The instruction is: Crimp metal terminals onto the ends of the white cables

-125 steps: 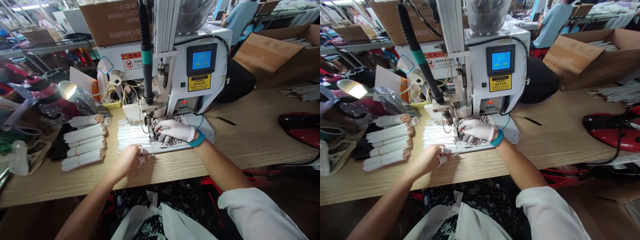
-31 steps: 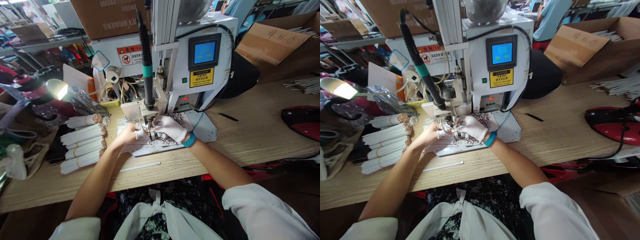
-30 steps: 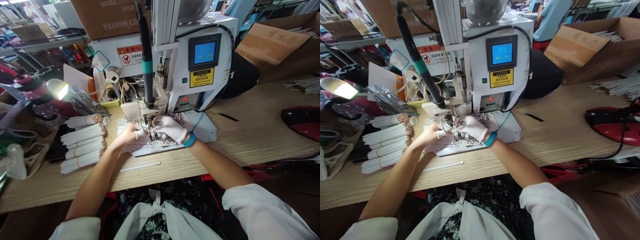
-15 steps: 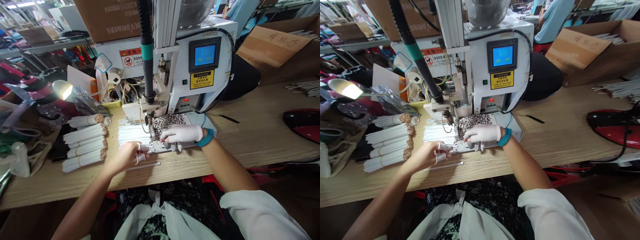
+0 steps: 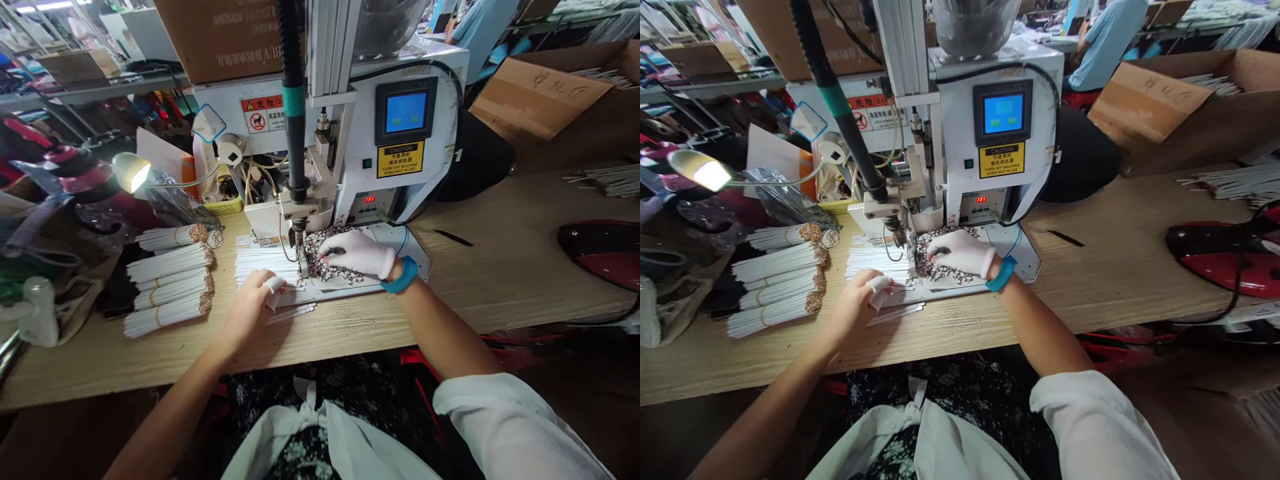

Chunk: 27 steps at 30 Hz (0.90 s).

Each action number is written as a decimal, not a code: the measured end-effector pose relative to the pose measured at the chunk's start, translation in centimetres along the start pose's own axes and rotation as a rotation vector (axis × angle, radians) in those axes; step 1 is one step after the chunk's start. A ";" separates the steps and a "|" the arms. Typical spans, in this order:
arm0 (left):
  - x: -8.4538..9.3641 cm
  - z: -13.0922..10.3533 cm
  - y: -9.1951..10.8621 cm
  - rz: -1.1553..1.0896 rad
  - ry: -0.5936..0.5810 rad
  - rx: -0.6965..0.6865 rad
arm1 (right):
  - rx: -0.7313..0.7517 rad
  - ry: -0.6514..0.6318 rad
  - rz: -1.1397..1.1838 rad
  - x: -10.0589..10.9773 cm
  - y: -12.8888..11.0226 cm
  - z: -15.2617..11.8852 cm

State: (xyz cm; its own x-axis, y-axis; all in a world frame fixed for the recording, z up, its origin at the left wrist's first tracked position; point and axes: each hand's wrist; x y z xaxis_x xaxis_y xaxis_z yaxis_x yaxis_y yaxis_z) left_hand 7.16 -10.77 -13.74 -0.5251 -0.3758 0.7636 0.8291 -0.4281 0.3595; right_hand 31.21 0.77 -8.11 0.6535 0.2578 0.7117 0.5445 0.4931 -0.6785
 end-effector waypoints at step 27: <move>0.9 7.5 -1.6 -0.384 -0.263 0.380 | -0.274 0.164 0.231 -1.6 -0.6 0.8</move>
State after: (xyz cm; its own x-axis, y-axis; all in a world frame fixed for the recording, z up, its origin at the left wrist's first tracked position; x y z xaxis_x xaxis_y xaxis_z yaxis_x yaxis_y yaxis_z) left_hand 6.79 -4.25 -9.57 -0.7758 -0.0162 0.6308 0.6256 -0.1508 0.7655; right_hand 29.42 0.79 -8.69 0.8386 0.1891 0.5109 0.4787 0.1918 -0.8568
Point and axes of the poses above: each hand's wrist, its own z-axis towards the middle knuckle, its own x-axis out of the back of the hand, y = z × x, and after that the axes turned 14 degrees about y, right-handed
